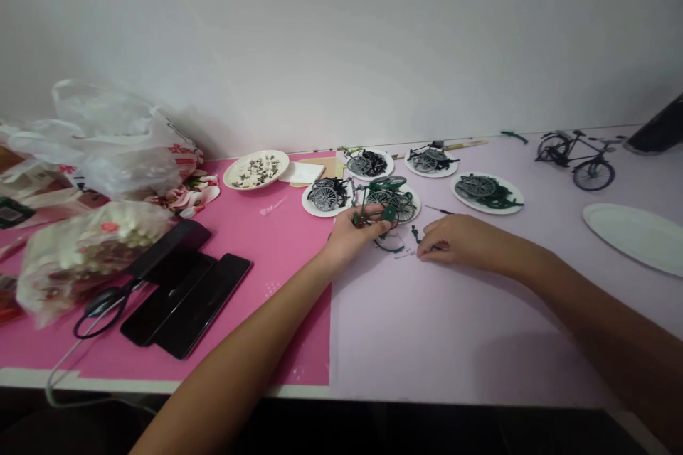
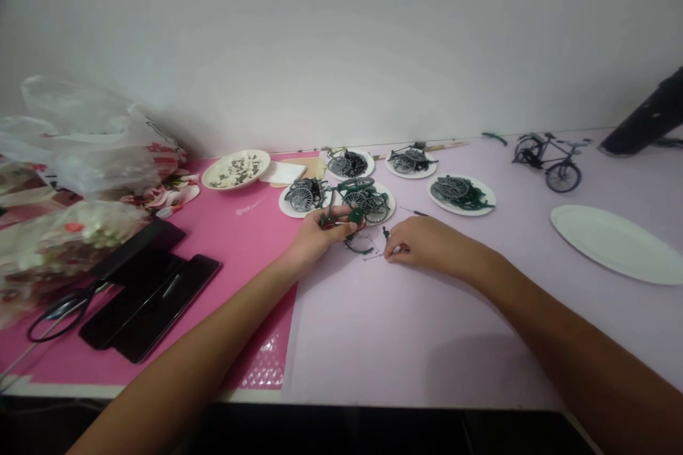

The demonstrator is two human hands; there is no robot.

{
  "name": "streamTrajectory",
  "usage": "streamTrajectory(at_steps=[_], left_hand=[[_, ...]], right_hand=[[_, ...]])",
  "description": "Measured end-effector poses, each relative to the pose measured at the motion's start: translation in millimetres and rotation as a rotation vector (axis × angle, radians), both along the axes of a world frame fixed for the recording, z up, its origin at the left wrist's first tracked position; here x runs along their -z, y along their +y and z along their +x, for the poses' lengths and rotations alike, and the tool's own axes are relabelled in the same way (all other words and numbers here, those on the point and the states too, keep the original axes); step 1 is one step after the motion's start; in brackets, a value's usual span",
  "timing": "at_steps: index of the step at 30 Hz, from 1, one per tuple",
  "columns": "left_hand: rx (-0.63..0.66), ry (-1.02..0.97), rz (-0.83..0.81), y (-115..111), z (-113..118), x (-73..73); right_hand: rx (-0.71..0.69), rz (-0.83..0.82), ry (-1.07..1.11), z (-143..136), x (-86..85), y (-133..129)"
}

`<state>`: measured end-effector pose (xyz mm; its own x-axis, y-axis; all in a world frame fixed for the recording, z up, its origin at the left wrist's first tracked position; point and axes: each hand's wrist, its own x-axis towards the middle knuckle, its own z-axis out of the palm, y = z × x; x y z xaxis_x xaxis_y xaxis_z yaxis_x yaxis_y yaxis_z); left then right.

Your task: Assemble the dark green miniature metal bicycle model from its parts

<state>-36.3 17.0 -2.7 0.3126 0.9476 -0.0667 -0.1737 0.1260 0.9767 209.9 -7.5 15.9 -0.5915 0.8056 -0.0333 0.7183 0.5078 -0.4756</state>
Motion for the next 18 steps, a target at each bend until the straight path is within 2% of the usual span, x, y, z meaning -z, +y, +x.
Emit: streamTrajectory(at_steps=[8,18], left_hand=[[0.006,0.011,0.010,1.1,-0.3,1.4],[0.008,-0.026,-0.020,-3.2,3.8,-0.3]], right_hand=[[0.002,-0.102,0.020,3.7,1.7,6.3],[0.078,-0.072,-0.065,-6.2,0.5,-2.4]])
